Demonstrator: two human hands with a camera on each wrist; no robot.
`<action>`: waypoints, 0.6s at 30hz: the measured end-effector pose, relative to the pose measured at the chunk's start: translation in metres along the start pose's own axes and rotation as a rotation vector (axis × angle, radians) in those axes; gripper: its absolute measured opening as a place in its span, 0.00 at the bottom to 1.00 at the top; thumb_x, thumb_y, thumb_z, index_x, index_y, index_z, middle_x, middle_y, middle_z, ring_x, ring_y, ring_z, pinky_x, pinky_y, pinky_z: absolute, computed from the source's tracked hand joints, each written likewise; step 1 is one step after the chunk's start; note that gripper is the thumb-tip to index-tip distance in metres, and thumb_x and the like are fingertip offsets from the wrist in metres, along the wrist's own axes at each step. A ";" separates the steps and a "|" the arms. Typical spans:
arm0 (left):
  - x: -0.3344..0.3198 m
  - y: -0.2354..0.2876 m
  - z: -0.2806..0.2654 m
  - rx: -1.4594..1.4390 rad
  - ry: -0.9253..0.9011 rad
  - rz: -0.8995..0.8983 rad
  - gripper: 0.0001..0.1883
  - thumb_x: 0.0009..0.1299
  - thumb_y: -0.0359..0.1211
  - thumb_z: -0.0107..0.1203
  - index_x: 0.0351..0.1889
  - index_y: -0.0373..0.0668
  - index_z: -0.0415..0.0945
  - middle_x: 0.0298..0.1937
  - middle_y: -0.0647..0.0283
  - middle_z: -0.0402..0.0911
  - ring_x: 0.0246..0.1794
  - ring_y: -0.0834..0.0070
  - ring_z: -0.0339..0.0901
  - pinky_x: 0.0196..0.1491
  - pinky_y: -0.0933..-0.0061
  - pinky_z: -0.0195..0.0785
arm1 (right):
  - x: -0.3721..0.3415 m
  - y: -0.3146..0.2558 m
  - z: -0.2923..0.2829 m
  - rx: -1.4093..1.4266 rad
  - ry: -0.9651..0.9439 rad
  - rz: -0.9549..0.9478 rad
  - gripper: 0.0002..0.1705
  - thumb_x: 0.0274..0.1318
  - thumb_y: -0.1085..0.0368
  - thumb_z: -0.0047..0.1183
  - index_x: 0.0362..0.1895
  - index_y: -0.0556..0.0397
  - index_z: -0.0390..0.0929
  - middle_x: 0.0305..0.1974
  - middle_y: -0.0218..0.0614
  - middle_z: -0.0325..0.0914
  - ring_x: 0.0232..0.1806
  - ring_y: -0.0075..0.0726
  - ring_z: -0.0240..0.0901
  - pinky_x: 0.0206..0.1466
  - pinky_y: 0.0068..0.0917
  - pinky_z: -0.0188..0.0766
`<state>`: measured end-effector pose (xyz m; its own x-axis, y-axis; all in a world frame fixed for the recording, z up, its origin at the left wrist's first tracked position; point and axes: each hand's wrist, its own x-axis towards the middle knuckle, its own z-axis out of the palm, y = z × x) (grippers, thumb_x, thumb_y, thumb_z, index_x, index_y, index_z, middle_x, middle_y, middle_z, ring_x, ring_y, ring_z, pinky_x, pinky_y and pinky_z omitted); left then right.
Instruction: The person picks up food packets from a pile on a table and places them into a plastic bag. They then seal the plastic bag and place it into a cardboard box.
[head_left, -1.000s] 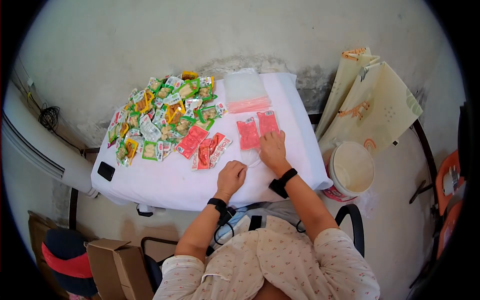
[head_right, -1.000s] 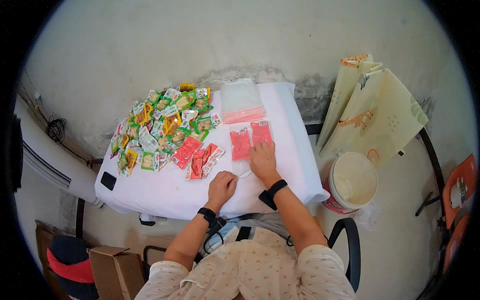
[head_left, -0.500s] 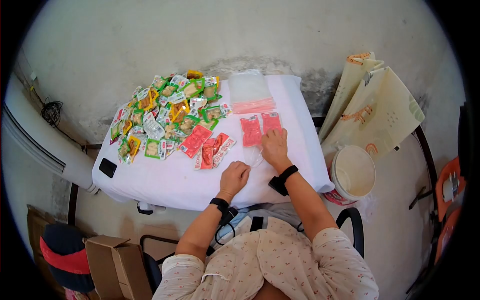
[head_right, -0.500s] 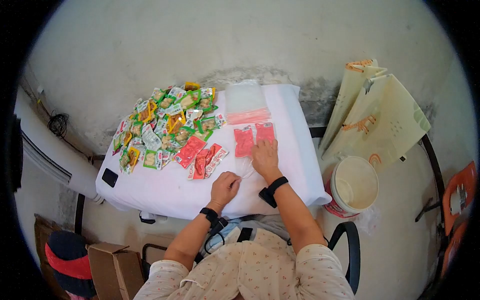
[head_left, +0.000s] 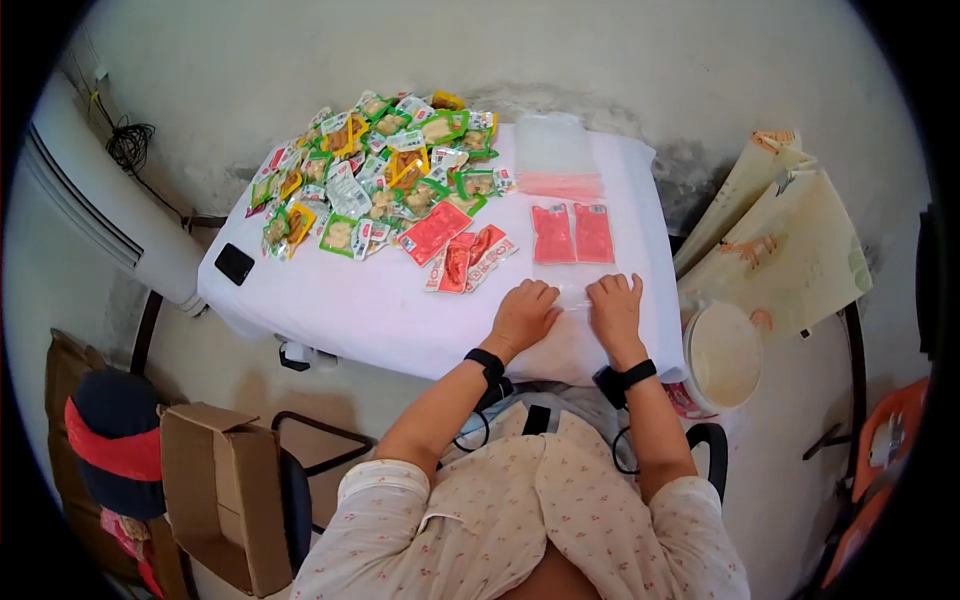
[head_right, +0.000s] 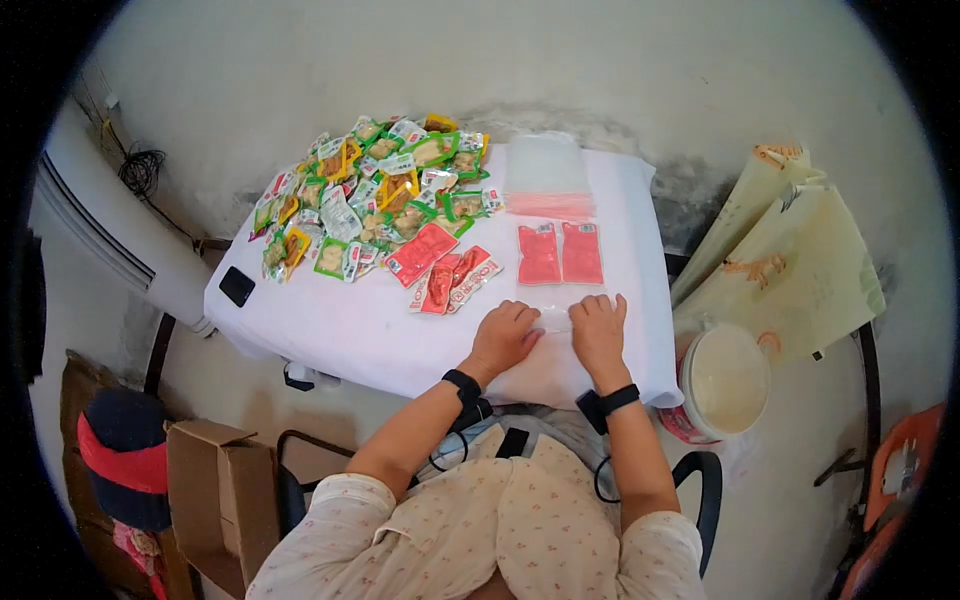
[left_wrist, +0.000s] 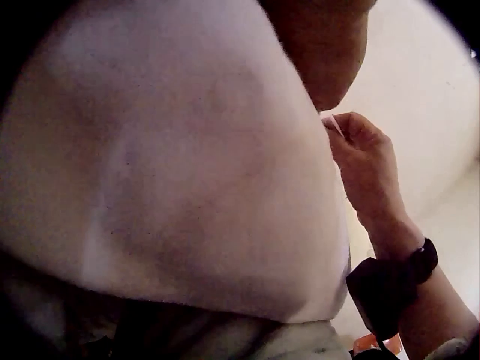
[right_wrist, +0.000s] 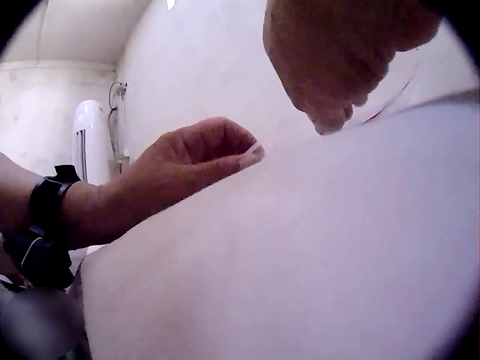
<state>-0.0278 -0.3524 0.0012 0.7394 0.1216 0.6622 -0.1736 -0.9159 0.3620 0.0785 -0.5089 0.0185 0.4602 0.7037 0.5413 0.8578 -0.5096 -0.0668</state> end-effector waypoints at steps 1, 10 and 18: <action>-0.003 -0.003 0.002 0.026 -0.054 0.000 0.10 0.54 0.32 0.62 0.32 0.43 0.74 0.32 0.61 0.73 0.35 0.62 0.72 0.36 0.66 0.68 | -0.001 0.002 -0.004 -0.037 -0.051 -0.011 0.04 0.46 0.69 0.49 0.28 0.48 0.75 0.32 0.34 0.70 0.43 0.40 0.66 0.59 0.56 0.53; -0.024 -0.012 0.017 0.064 -0.108 0.016 0.11 0.61 0.29 0.51 0.43 0.43 0.73 0.43 0.58 0.73 0.47 0.61 0.70 0.46 0.65 0.66 | 0.078 -0.085 -0.013 0.352 -0.176 -0.443 0.21 0.36 0.68 0.60 0.42 0.50 0.75 0.41 0.39 0.72 0.48 0.45 0.67 0.51 0.43 0.61; -0.084 -0.066 0.081 -0.685 -0.167 -0.406 0.33 0.55 0.35 0.66 0.59 0.43 0.64 0.56 0.57 0.71 0.61 0.69 0.65 0.63 0.69 0.57 | 0.128 -0.144 0.075 0.039 -0.258 -0.846 0.15 0.47 0.64 0.51 0.42 0.51 0.75 0.34 0.37 0.74 0.42 0.42 0.70 0.47 0.41 0.66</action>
<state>-0.0258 -0.3328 -0.1312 0.9082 0.2859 0.3057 -0.1902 -0.3687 0.9099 0.0308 -0.3081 0.0347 -0.2994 0.9292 0.2167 0.9391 0.2469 0.2390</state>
